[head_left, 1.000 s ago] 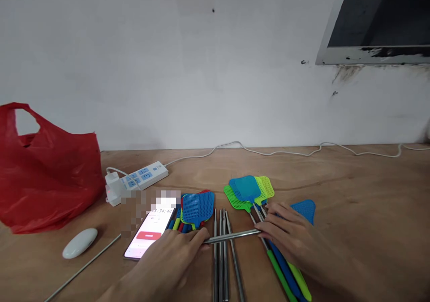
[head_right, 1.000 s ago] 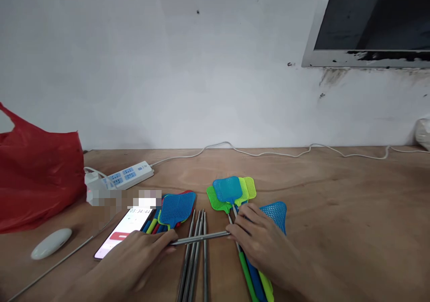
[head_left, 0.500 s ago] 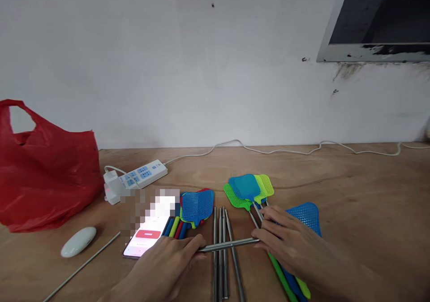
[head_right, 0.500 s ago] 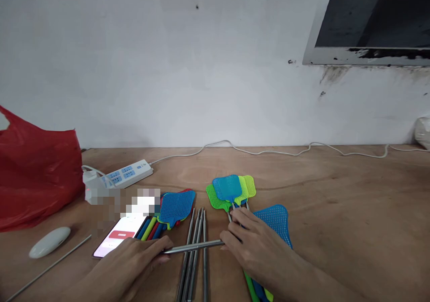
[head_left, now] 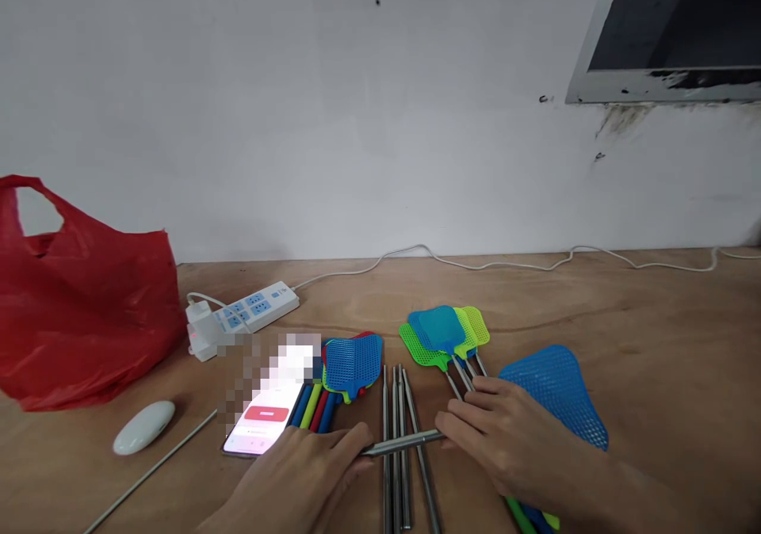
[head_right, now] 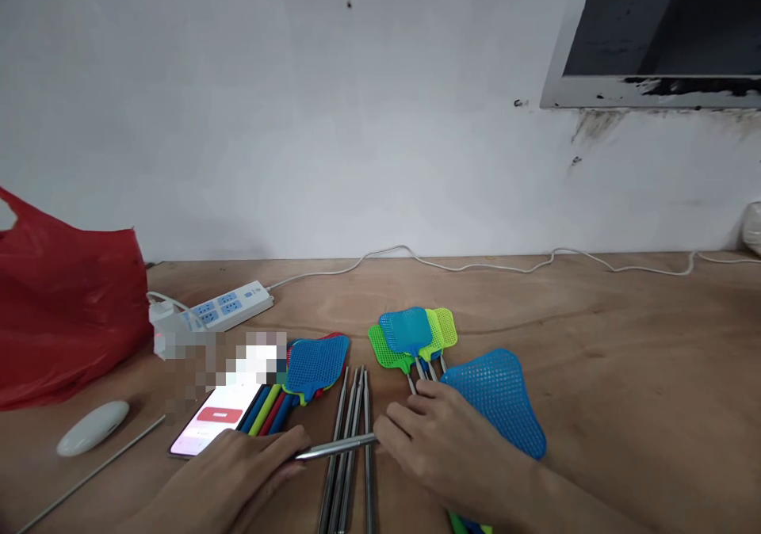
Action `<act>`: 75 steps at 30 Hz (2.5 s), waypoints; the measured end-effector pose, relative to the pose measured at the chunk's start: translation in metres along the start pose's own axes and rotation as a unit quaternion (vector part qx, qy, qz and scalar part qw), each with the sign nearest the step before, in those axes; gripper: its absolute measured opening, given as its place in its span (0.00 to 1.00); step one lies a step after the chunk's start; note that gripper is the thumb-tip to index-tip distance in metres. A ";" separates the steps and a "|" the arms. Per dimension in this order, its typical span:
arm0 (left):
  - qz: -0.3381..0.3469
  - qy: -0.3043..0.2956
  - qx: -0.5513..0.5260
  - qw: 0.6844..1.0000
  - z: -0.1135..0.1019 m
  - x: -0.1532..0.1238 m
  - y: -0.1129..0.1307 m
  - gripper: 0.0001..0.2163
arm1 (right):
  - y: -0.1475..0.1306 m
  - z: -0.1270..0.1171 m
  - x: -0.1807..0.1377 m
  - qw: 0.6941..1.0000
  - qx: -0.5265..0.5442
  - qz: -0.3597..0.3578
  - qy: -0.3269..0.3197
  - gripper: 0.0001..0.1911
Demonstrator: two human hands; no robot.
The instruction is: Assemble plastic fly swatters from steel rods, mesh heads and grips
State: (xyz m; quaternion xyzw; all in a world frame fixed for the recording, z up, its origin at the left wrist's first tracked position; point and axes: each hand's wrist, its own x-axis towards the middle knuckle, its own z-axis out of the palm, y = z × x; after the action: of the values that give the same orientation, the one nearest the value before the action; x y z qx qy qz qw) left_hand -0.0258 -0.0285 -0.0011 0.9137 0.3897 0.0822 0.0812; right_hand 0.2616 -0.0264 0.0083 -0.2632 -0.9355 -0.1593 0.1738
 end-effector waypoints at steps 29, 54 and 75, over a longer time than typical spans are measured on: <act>-0.054 0.050 -0.043 0.996 -0.028 -0.026 -0.009 0.17 | 0.025 -0.014 -0.025 0.985 -0.016 0.104 0.137 0.16; -0.039 0.025 -0.089 0.995 -0.008 0.001 0.009 0.16 | 0.013 -0.009 -0.012 0.620 0.536 0.551 0.157 0.27; -0.095 0.071 -0.103 0.988 0.023 0.016 0.025 0.10 | -0.002 0.033 0.052 0.457 0.765 0.372 0.261 0.22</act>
State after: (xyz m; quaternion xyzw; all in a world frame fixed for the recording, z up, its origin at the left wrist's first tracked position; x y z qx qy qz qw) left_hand 0.0072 -0.0362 -0.0172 0.8509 0.4692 0.1788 0.1542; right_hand 0.2106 0.0078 0.0000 -0.2940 -0.4056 0.6387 0.5841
